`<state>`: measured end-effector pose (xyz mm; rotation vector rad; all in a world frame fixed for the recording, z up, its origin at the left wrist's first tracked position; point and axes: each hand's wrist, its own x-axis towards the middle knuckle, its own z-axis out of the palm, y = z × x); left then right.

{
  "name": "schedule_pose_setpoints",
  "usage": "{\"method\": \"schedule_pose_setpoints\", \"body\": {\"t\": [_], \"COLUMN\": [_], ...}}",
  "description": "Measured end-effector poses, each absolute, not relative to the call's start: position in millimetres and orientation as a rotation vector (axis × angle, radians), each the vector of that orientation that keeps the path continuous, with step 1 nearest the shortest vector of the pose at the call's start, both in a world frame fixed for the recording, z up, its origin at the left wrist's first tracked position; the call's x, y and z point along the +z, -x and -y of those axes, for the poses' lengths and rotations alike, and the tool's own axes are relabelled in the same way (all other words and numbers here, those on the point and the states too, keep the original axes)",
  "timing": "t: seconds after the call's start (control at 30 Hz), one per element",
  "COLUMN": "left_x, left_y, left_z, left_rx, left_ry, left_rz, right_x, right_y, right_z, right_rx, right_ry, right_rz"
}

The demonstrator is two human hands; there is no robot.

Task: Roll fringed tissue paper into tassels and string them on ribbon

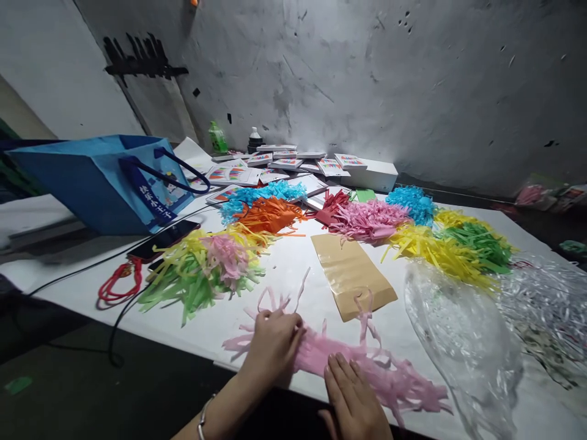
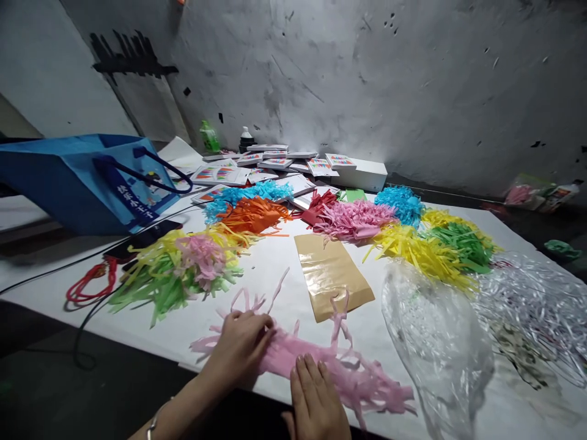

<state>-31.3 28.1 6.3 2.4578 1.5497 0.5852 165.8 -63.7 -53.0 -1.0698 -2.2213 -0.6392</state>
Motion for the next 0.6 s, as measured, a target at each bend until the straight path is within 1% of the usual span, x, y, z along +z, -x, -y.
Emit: {"method": "schedule_pose_setpoints", "body": {"t": [0.07,0.13,0.23,0.3,0.4,0.47,0.6], "left_x": [9.6,11.8,7.5,-1.1,-13.3,-15.6,-9.1], "left_y": [46.5,54.1,44.6,29.5,12.0,10.9,35.9], "left_z": [-29.8,-22.0,3.1,18.6,25.6,18.9,-9.3], "left_rx": [0.807,0.987,0.977,0.977,1.056,1.024,0.996], "left_ry": [-2.479,-2.55,-2.674,-2.725,-2.699,-2.653,-2.647], "left_rz": [-1.587,-1.437,-0.956,-0.764,-0.783,-0.827,-0.96], "right_x": [-61.9,-66.0,-65.2,-62.9,-61.3,-61.9,-61.5], "right_y": [-172.2,-177.2,-175.3,-170.5,-166.7,-168.3,-175.3], "right_z": [67.1,71.6,76.5,78.1,78.9,79.0,80.6], "right_rx": [-0.611,-0.574,-0.495,-0.435,-0.391,-0.389,-0.35], "right_ry": [1.071,1.062,1.028,1.055,1.102,1.081,1.073], "right_rz": [2.156,2.087,1.967,1.874,1.817,1.822,1.766]}}
